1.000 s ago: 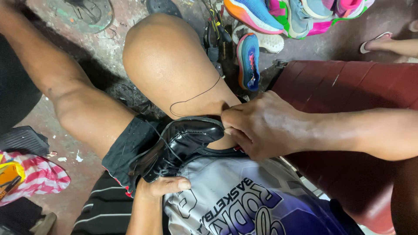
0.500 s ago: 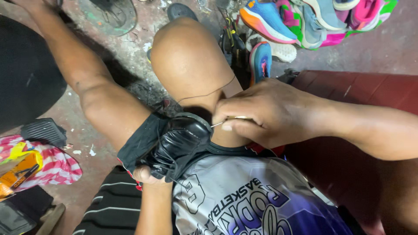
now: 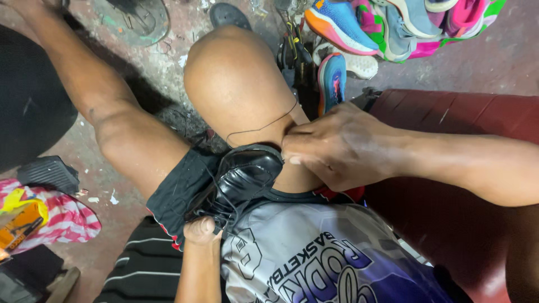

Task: The person is repairing a black shoe by hand. They use a needle and thread to stitch the sole to the upper part of the shoe, pulling the thread tight and making multiple passes through the material.

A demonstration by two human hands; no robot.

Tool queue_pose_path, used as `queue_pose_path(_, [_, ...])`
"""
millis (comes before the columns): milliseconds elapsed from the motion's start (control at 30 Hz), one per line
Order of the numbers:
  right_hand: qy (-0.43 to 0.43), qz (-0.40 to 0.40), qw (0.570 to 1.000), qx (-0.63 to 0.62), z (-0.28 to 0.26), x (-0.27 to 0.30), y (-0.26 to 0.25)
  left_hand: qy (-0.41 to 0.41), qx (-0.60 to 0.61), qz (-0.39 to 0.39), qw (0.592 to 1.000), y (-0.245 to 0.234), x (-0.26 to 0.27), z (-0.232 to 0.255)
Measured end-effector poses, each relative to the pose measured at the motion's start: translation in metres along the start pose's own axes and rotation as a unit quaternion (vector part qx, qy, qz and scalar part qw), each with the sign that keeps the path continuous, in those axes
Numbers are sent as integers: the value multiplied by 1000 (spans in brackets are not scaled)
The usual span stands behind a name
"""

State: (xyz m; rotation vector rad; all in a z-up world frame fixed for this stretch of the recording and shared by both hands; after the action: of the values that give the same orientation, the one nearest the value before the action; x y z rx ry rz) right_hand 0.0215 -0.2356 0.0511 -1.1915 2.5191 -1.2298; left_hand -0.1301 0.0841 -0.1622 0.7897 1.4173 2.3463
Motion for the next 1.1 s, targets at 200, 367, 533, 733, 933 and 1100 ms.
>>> queue_pose_path(200, [-4,10,999,-31,-3,-7,-3,-5,7,-3,1000,24,-9,7])
queue_pose_path(367, [-25,54,998,-22,-10,-7,-17,-7,79,-25,997,39,-30,6])
queue_pose_path(533, [14,29,996,83,-22,-9,-13,-12,98,44,994,41,-27,10])
queue_pose_path(733, [6,30,997,68,-5,-17,-14,-20,26,97,995,39,-9,25])
queue_pose_path(933, [-25,153,975,158,-17,4,-22,-31,-212,60,975,60,32,53])
queue_pose_path(1100, [-39,38,982,183,-75,-19,2,-9,-326,100,940,89,42,60])
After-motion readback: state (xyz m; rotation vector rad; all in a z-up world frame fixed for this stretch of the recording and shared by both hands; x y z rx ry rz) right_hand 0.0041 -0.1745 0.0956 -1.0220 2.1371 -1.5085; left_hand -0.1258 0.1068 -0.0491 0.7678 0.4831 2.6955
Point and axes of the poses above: each hand's wrist, its own x-axis away from the middle knuckle, its own y-axis out of the palm, z = x × y, the point moved 1 cm from there along -x, towards the middle knuckle, and after that the axes turned 2 degrees about x, right-handed, at the moved point
